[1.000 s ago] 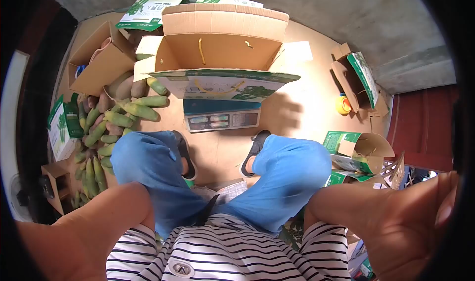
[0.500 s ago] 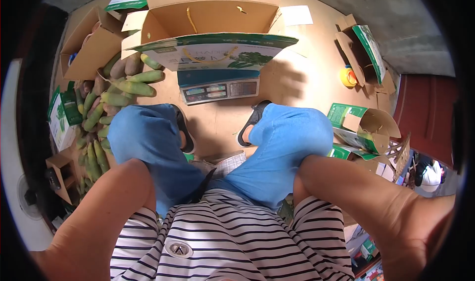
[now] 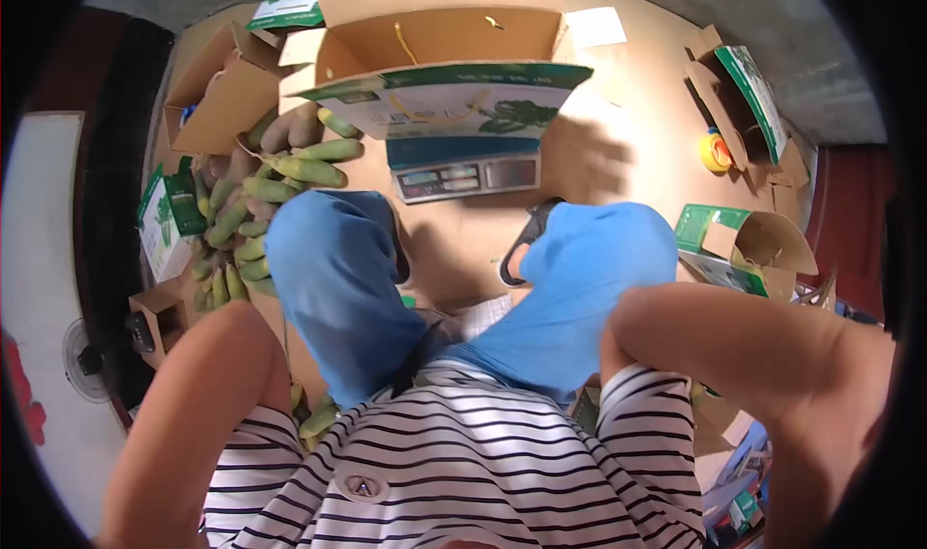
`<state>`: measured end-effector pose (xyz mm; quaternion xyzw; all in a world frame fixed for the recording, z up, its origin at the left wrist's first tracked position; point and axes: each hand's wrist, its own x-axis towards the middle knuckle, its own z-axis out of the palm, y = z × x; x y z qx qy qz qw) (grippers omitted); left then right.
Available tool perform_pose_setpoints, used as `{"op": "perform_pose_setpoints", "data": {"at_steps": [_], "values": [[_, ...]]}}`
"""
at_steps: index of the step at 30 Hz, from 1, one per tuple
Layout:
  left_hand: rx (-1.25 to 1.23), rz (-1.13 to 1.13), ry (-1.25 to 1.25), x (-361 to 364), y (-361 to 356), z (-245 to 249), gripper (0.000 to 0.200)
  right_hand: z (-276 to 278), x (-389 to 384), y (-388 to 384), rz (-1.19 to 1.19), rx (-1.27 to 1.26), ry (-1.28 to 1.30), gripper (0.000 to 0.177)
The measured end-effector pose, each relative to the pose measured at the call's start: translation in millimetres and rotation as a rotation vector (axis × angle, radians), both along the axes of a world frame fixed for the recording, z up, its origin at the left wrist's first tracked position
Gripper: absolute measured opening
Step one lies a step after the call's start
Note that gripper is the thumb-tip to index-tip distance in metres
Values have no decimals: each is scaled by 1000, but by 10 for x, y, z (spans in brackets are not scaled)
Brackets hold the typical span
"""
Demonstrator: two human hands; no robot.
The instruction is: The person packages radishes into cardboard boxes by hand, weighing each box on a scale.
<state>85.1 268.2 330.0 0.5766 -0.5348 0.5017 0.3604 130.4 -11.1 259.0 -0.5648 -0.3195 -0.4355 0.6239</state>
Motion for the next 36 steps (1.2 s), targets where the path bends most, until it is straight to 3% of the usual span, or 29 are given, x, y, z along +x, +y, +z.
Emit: {"op": "perform_pose_setpoints", "data": {"at_steps": [2,4,6,8,9,10,11,13,15,16,19,20,23,27,29,34,36], "values": [[-114,9,-95,6,134,31,19,-24,171,95,-34,-54,55,25],[-272,62,-8,44,565,-215,19,-101,403,275,-81,-155,148,25],[-360,245,429,116,1103,-916,26,-223,638,457,-113,-329,269,25],[-649,604,822,607,1459,-1908,25,-495,903,683,-104,-583,416,25],[-266,819,859,752,1408,-2023,14,-658,1054,748,-23,-803,488,31],[-373,747,1111,824,1647,-2520,12,-814,1093,901,-83,-943,549,40],[-488,658,1348,801,1940,-3245,10,-1069,1195,939,-175,-1120,421,55],[-603,608,1634,628,2414,-4302,13,-1404,1260,972,-221,-1334,415,58],[-849,700,1849,518,2461,-4727,17,-1603,1237,957,-225,-1442,526,52],[-850,810,1895,521,2555,-4950,23,-1647,1252,947,-205,-1487,612,41],[-908,979,1938,640,2936,-5582,28,-1629,1270,1004,-239,-1546,594,32],[-928,1091,1851,740,3028,-5727,32,-1641,1286,1023,-266,-1492,589,32],[-911,1314,1720,979,3785,-6896,41,-1650,1333,1029,-210,-1484,547,39],[-1257,990,2145,1346,3710,-6401,60,-1612,1345,957,-121,-1466,705,47],[-1340,1141,2174,1526,3647,-6295,59,-1614,1367,890,-101,-1460,747,48],[-1316,1092,2178,1542,3726,-6284,51,-1598,1363,895,-97,-1450,778,44],[-1618,744,2074,1412,3798,-6301,49,-1616,1385,886,-89,-1475,751,41]]}}
